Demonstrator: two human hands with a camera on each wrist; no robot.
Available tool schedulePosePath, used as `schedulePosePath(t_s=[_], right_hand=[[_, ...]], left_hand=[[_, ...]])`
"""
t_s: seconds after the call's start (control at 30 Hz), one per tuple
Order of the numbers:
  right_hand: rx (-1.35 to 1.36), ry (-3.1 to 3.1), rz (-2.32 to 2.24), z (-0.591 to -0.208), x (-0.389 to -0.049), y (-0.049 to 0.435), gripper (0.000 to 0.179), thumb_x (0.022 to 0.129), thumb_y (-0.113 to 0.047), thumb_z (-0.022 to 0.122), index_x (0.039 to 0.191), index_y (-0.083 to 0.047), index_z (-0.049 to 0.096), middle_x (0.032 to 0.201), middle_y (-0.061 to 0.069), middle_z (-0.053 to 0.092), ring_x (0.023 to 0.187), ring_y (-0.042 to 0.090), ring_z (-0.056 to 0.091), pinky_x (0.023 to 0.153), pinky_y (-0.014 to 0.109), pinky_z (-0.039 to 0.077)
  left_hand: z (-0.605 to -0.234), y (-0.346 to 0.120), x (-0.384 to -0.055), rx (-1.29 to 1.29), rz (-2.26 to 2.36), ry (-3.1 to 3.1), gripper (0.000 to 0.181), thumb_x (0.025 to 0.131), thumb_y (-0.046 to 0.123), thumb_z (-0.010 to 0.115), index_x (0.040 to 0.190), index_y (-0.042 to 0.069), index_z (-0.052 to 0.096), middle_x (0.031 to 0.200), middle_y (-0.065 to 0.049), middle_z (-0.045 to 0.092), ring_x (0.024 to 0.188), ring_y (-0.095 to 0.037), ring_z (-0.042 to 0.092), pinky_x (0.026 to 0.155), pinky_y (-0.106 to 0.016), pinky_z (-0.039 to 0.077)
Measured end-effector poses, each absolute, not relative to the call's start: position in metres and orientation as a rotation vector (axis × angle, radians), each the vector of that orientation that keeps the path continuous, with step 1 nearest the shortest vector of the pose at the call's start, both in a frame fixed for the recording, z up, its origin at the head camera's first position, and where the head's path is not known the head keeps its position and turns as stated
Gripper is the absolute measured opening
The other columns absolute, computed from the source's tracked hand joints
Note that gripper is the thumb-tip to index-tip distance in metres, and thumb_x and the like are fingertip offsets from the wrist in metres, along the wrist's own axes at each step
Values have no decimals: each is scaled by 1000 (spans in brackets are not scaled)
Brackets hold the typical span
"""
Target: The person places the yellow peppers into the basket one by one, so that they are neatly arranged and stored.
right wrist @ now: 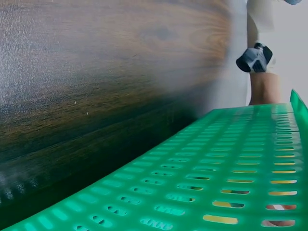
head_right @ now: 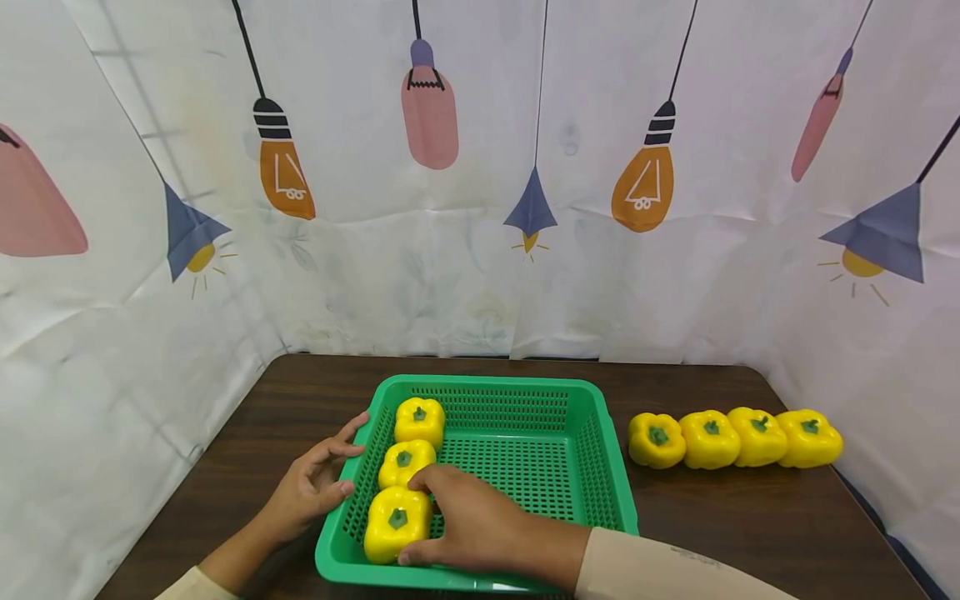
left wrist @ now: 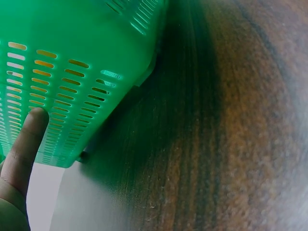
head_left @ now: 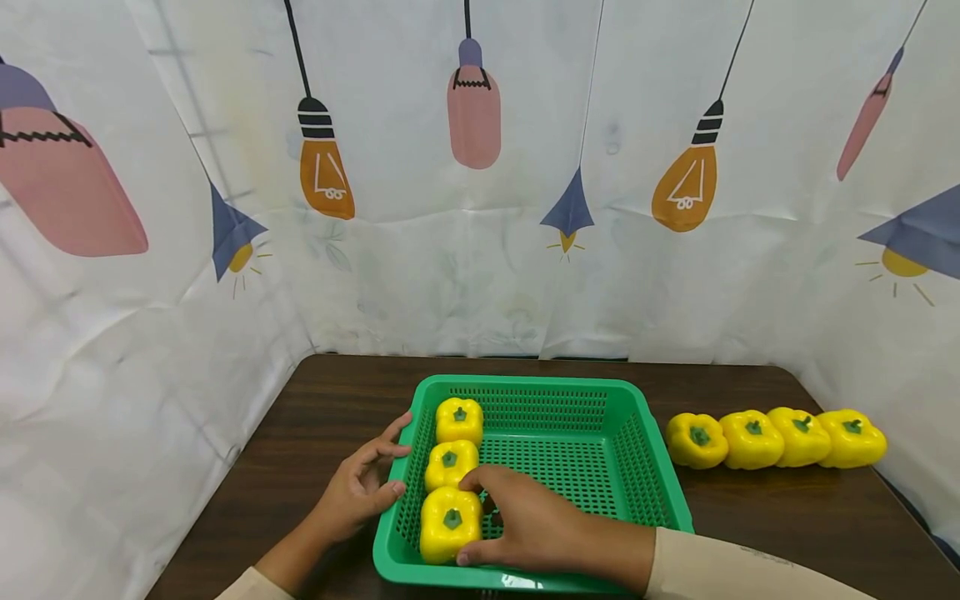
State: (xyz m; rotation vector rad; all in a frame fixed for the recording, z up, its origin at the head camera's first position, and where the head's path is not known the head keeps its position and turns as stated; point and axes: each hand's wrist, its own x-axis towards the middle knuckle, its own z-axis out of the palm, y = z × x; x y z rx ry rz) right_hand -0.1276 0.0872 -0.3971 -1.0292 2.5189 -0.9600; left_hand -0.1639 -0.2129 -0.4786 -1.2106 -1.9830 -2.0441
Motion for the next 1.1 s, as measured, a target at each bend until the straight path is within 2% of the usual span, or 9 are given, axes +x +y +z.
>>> schedulePosePath(t_s=[0.73,0.93,1.1], right_hand=[[-981,2506,-927,-402,-131,82,64,84,-54,81,132,-19,55,123,-10,59,90,-3,58,79,21,53],[-986,2490,-956,-403,-131,82,62,84,-49,83,130,-19,55,121,-10,59,90,-2,58,78,20,53],[-973,2455,-995,-404,-129,83,59,85,-42,85,130,-17,56,123,-4,58,88,-1,61,73,18,53]], left_hand=[[-477,-213,-164,-1200,-2058,-1985,38,91,-19,56,128,-16,48,162,-36,17,153,-20,25,117,-27,31],[-476,-212,-164,-1222,-2042,-1967,38,92,-19,55,129,-16,48,162,-34,19,153,-21,24,117,-27,31],[-477,-213,-163,-1198,-2079,-1972,37,92,-18,56,128,-17,47,164,-29,20,152,-20,26,115,-29,36]])
